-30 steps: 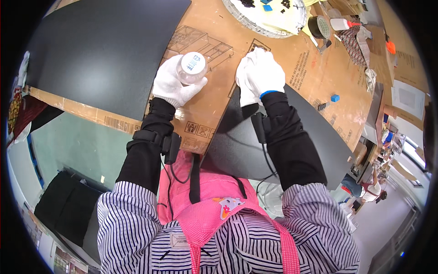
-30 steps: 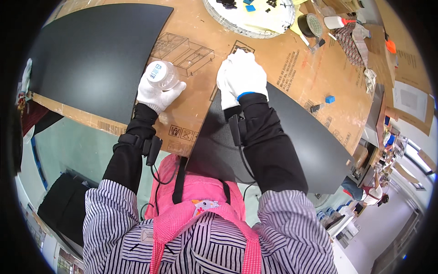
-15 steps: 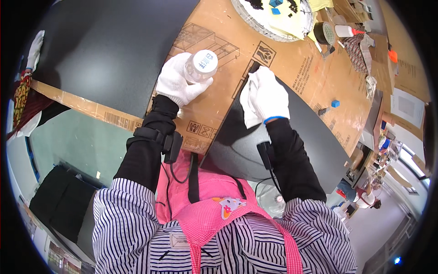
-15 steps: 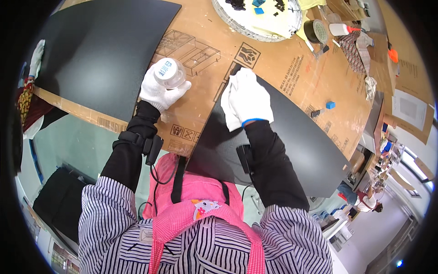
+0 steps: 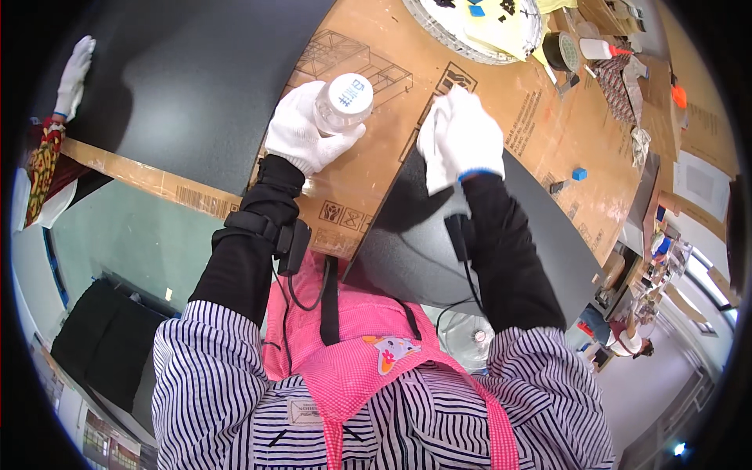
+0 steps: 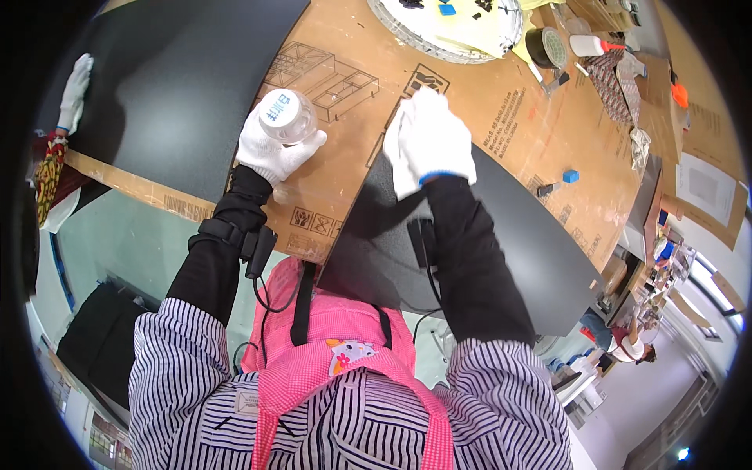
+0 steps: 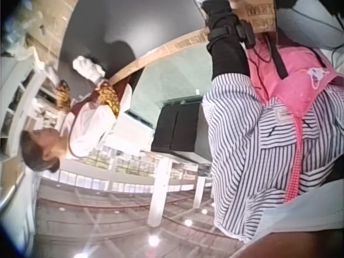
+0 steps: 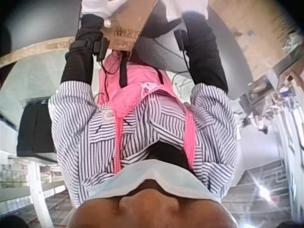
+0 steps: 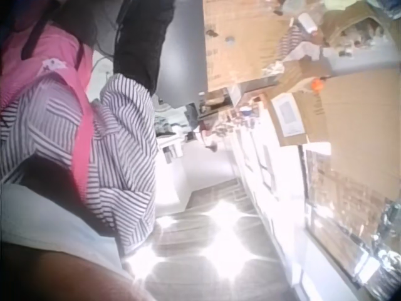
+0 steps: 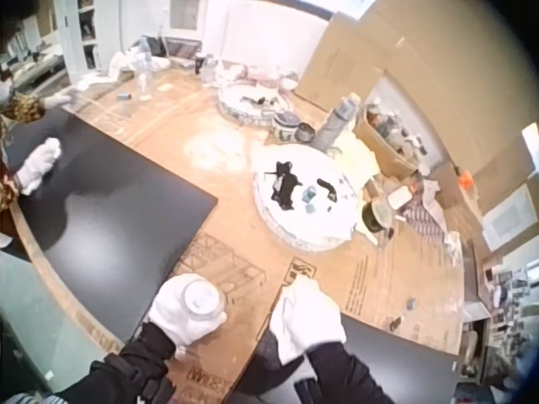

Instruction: The person is cleaning black furniture panels with a blue sponge, a white cloth, and water from a plastic bottle before moving them to a stack.

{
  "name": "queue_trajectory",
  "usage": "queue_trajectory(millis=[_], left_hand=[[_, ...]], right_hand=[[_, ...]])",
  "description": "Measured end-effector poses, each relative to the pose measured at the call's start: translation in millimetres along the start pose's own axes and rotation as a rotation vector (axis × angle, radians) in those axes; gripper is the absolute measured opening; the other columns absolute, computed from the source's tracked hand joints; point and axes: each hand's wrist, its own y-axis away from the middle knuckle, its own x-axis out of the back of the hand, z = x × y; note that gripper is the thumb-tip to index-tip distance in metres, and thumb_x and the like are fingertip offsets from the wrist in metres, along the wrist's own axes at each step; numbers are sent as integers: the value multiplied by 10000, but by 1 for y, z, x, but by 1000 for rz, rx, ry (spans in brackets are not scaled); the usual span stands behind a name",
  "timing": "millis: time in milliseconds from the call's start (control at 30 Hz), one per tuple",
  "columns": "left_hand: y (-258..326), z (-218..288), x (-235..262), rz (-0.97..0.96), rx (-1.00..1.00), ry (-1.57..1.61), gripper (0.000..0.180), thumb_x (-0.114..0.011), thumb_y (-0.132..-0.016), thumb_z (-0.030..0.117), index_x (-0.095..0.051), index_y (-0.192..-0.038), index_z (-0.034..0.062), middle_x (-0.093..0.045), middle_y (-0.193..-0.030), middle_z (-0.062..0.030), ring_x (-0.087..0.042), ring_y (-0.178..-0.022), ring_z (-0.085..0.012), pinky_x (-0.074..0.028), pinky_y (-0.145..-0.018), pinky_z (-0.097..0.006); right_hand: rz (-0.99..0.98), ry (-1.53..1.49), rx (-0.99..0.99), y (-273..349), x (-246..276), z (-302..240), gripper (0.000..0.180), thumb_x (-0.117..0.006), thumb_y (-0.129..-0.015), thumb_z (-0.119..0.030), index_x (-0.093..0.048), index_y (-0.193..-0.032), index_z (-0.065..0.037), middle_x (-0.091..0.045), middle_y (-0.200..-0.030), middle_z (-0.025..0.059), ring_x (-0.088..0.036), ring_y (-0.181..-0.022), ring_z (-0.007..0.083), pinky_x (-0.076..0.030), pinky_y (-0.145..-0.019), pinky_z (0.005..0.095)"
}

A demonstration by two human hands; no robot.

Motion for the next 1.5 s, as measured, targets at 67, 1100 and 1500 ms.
queue_trajectory(millis=[67, 1100, 1500], left_hand=[[-1, -3, 0, 9, -14, -17, 573, -927, -708, 357, -692, -1122, 39, -720, -1064, -151, -696, -1023, -345, -562, -937, -421], [4, -1, 8, 59, -65, -203, 652, -944, -694, 402, -685, -1165, 34, -718, -1105, -136, -712, -1027, -295, -571, -943, -376], [2, 0, 12, 38, -70, -166, 613, -929, -724, 402, -697, -1168, 49, -726, -1089, -138, -720, -1002, -304, -583, -911, -389]], right_hand=[[55, 55, 58, -16, 3, 3, 267, -489, -1047, -336, -602, -1085, -97, -678, -1039, 204, -704, -939, 417, -567, -819, 507], [-288, 202, 242, 79, 5, -61, 275, -572, -961, -230, -598, -1091, 11, -643, -973, 201, -724, -853, 341, -615, -692, 434], [-82, -77, 148, 71, -4, -73, 219, -552, -980, -224, -589, -1089, -38, -662, -888, 190, -711, -786, 389, -576, -665, 513]])
